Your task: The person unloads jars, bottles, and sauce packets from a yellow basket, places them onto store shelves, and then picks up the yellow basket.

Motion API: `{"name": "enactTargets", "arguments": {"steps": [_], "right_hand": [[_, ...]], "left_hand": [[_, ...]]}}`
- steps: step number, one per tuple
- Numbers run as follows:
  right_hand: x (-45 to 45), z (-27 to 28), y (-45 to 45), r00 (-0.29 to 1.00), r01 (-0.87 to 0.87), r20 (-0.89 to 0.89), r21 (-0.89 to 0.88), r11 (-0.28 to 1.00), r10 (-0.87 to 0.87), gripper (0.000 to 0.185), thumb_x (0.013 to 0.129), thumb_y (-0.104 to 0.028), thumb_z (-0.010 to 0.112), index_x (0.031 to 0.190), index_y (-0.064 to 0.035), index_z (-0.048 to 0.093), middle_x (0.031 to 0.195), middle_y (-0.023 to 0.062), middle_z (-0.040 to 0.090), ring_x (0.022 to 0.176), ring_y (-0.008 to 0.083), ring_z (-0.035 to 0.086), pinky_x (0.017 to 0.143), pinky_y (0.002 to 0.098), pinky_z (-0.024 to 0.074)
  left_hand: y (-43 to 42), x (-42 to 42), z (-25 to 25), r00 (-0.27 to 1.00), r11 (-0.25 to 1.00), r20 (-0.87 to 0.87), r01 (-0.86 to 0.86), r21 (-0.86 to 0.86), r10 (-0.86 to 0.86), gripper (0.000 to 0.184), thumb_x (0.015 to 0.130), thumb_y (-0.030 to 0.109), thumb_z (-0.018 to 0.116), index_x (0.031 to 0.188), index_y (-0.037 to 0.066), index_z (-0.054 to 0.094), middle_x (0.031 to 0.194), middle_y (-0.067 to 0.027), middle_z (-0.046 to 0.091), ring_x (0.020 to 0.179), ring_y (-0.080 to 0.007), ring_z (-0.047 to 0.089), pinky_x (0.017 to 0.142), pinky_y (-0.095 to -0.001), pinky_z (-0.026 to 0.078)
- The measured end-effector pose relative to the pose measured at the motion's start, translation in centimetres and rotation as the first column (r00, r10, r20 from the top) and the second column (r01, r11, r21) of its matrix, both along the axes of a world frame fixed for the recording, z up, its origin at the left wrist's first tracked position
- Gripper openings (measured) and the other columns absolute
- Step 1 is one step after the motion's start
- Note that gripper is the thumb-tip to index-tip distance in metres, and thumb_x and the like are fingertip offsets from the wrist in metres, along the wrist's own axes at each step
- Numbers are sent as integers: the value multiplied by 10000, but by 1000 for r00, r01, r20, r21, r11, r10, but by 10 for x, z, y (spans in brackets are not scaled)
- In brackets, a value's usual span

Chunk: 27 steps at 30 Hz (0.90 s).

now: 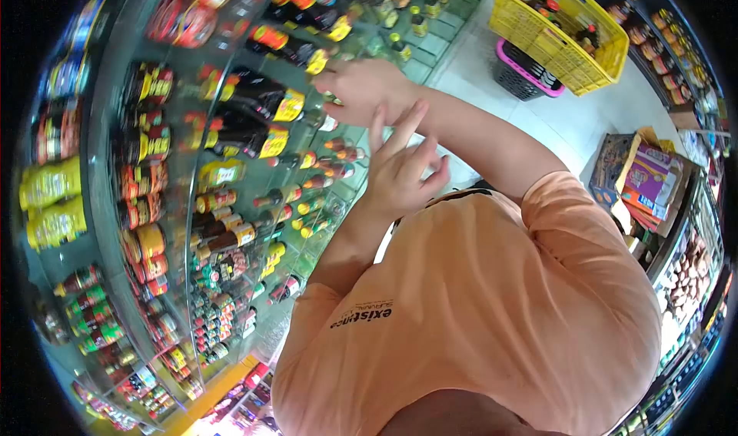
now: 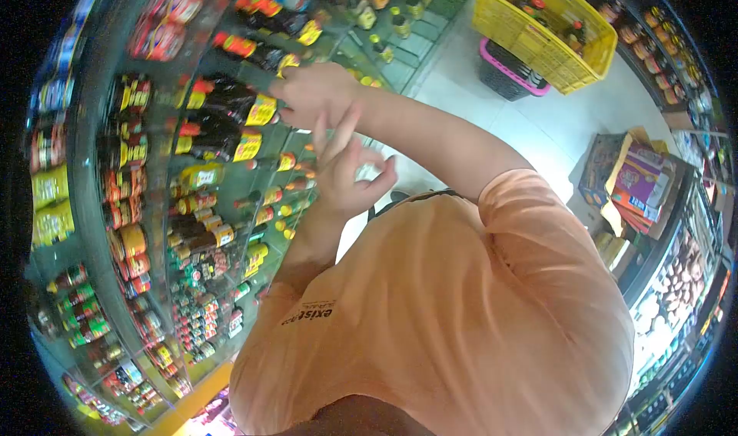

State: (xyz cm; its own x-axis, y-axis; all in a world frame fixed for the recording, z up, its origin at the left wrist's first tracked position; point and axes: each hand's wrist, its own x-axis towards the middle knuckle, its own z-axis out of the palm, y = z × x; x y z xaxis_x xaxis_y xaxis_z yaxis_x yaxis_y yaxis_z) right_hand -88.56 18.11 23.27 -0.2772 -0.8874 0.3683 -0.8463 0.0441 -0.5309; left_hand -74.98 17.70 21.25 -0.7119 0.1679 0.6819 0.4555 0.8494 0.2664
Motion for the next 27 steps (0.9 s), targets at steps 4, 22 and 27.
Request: {"name": "enactTargets", "arguments": {"steps": [4, 22, 27], "right_hand": [[-67, -30, 86, 992, 111, 19, 356, 928, -126, 339, 875, -301, 623, 1127, -82, 679, 1075, 149, 714, 999, 346, 711, 785, 474, 589], [-241, -167, 305, 928, 302, 70, 431, 850, -366, 410, 892, -367, 665, 1196, -92, 656, 1036, 158, 729, 997, 370, 694, 831, 488, 554], [-262, -270, 383, 744, 336, 270, 640, 691, -612, 418, 899, -362, 673, 1192, -66, 647, 1116, 205, 706, 1079, 374, 668, 908, 465, 528]], "left_hand": [[61, -72, 1, 987, 962, 27, 148, 231, -158, 1154, 720, 57, 836, 1624, 122, 122, 1619, -321, 190, 1531, -507, 83, 1174, -655, 185], [190, -297, -110, 886, 954, 376, 197, 224, -271, 412, 846, 233, 679, 1197, 25, 623, 1181, -190, 642, 1162, -387, 573, 1056, -523, 398], [64, -317, -161, 790, 972, 586, -54, -229, 181, 185, 918, 239, 656, 996, 79, 706, 1130, -147, 700, 1058, -350, 659, 897, -476, 524]]}}
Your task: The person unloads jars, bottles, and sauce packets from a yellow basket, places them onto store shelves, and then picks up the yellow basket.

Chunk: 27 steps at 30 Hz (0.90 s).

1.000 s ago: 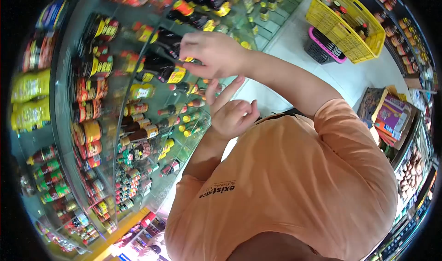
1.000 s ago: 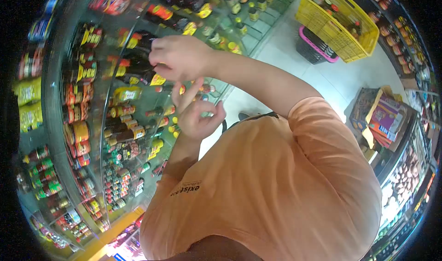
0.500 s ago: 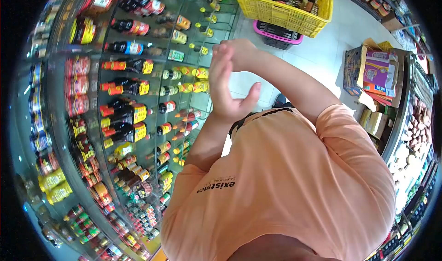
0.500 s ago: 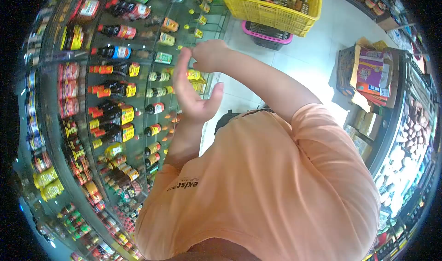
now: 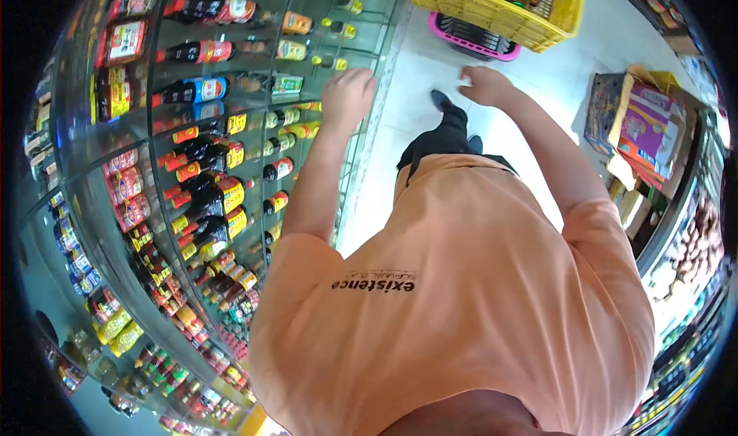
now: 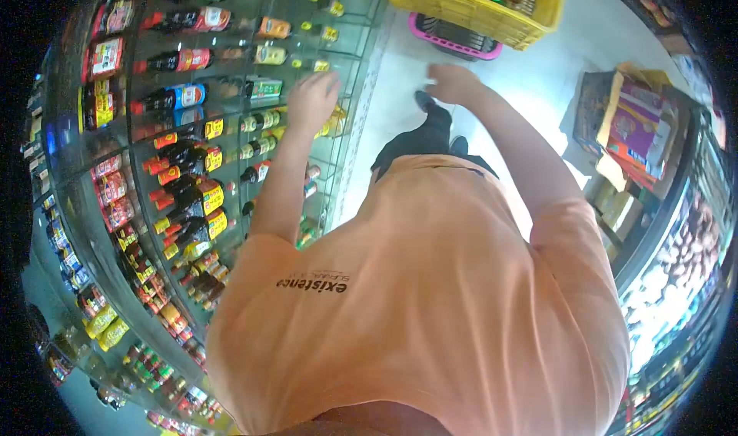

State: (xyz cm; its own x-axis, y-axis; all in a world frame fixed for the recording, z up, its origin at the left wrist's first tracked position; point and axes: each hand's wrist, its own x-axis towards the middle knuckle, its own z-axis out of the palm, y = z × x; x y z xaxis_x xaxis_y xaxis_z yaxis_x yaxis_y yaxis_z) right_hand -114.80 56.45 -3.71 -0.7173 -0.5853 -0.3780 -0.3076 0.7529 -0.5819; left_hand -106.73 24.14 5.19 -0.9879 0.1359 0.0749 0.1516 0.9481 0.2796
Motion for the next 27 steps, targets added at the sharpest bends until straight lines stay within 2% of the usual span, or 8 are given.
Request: {"name": "enactTargets", "arguments": {"steps": [4, 11, 14, 18, 22, 24, 26, 27], "right_hand": [[-24, 16, 6, 986, -95, 141, 41, 995, 88, 392, 924, -342, 658, 1226, -96, 616, 1131, 185, 694, 1102, 364, 652, 932, 471, 519], [-70, 84, 4, 923, -18, 385, 68, 998, -10, 338, 911, -315, 688, 1155, -83, 651, 1089, 122, 688, 986, 311, 672, 891, 418, 526], [-93, 108, -20, 971, 42, 239, -137, 990, -8, 185, 836, -146, 762, 898, -20, 643, 924, 103, 658, 804, 236, 645, 748, 377, 526], [-134, 133, -85, 997, -68, -12, -605, 794, 77, 221, 733, -36, 760, 682, -23, 546, 796, 126, 571, 806, 329, 583, 725, 405, 486], [-162, 142, -101, 941, -232, -338, -659, 716, -7, 223, 703, -40, 770, 650, -48, 554, 879, 66, 590, 861, 307, 568, 803, 418, 470], [-176, 155, -86, 923, -313, -372, -583, 750, 96, 235, 697, -71, 798, 894, -59, 671, 1000, 93, 573, 966, 320, 552, 879, 430, 459], [-187, 175, -68, 924, -225, -379, -449, 864, 44, 689, 684, -102, 823, 1328, -83, 579, 1225, 174, 529, 1157, 381, 512, 992, 451, 446], [-195, 165, -56, 959, -130, -280, -563, 816, -40, 1040, 675, -110, 836, 1569, -116, 305, 1419, 246, 407, 1326, 432, 411, 1104, 464, 392]], "left_hand": [[-16, -44, -19, 957, 979, 258, -164, 118, 129, 190, 903, 263, 687, 972, 90, 719, 1060, -107, 727, 957, -330, 695, 817, -453, 555], [-20, -147, -25, 968, 933, 191, -215, 288, 164, 298, 889, 270, 707, 1108, 69, 695, 1066, -117, 737, 961, -331, 705, 814, -427, 562], [-5, -187, -30, 924, 771, 304, -367, 521, 234, 336, 884, 251, 710, 1139, 33, 682, 1053, -144, 746, 952, -306, 725, 828, -400, 567], [31, -229, -38, 888, 573, 372, -459, 679, 270, 385, 878, 253, 730, 1179, 20, 672, 1088, -136, 731, 935, -219, 705, 846, -352, 554], [62, -259, -34, 881, 460, 379, -472, 752, 285, 408, 859, 245, 718, 1181, 0, 662, 1034, -168, 745, 916, -239, 729, 800, -356, 569], [75, -269, -37, 871, 228, 430, -481, 847, 238, 405, 863, 234, 714, 1189, 0, 656, 1000, -146, 739, 890, -208, 715, 752, -333, 567], [89, -281, -47, 857, 121, 459, -494, 861, 233, 389, 874, 226, 705, 1188, 3, 649, 969, -121, 728, 852, -186, 699, 711, -308, 559], [97, -286, -46, 850, 181, 456, -507, 843, 263, 372, 879, 221, 701, 1178, 6, 650, 971, -119, 724, 845, -182, 696, 712, -306, 558]]}}
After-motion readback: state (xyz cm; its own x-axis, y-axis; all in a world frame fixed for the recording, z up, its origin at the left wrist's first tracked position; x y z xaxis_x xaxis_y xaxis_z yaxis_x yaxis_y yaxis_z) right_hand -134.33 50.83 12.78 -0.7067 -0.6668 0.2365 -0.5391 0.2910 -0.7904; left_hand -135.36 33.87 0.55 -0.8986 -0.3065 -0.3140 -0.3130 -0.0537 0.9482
